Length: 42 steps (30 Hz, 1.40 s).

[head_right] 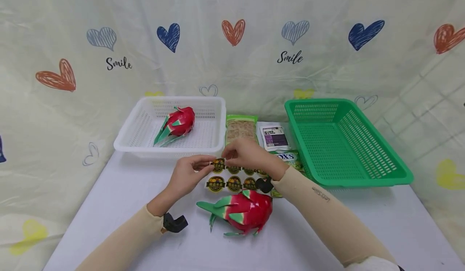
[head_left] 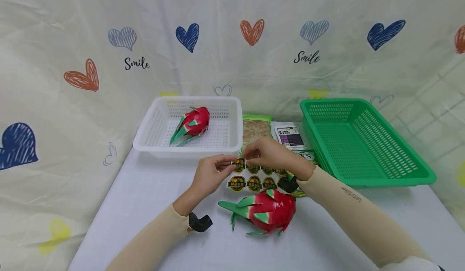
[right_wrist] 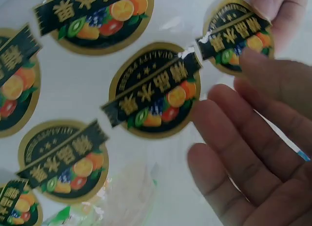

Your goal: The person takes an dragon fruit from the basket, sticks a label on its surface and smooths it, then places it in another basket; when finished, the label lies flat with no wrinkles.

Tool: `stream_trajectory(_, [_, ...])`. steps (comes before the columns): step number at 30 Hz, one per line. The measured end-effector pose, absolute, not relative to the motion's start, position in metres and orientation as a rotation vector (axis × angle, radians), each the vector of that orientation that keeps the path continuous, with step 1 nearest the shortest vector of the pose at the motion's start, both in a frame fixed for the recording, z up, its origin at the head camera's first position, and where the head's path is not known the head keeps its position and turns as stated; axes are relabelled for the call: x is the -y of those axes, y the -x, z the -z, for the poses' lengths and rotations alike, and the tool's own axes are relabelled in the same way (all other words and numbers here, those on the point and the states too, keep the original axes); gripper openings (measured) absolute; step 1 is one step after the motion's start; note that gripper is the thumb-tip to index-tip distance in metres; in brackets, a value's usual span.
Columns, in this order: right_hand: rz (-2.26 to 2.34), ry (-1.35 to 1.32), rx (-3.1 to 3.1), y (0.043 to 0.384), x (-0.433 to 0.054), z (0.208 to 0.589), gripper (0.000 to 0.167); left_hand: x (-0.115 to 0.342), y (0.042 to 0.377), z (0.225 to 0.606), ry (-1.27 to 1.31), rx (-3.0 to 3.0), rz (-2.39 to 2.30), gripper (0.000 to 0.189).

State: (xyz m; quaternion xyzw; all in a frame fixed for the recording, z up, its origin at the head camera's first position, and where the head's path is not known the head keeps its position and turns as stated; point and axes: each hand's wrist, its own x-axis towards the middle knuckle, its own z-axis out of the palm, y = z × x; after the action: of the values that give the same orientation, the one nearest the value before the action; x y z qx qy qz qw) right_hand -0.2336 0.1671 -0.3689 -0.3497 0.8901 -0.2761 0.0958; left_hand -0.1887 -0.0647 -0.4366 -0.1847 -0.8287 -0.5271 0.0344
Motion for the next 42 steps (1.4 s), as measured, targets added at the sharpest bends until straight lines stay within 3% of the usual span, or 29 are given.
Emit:
stream_trajectory(4, [0.826,1.039,-2.662,0.234,-0.164,0.372,0.005,0.063,0.188,0.436,0.57,2.566,1.642,0.027])
stream_trajectory(15, [0.848,1.053,-2.673,0.231,-0.166,0.378,0.005,0.069,0.189,0.445,0.591,2.595,1.601,0.032])
stream_trajectory(24, [0.9,0.905,-2.685,0.226,-0.175,0.375,0.005,0.081,0.195,0.461,0.548,2.65,1.598,0.033])
stream_trajectory(34, [1.049,0.793,-2.624,0.205,-0.207,0.369,0.003,0.097,0.213,0.489,0.35,2.754,1.503,0.031])
stream_trajectory(42, [1.103,0.784,-2.63,0.18,-0.232,0.365,0.006,0.105,0.219,0.484,0.26,2.824,1.233,0.031])
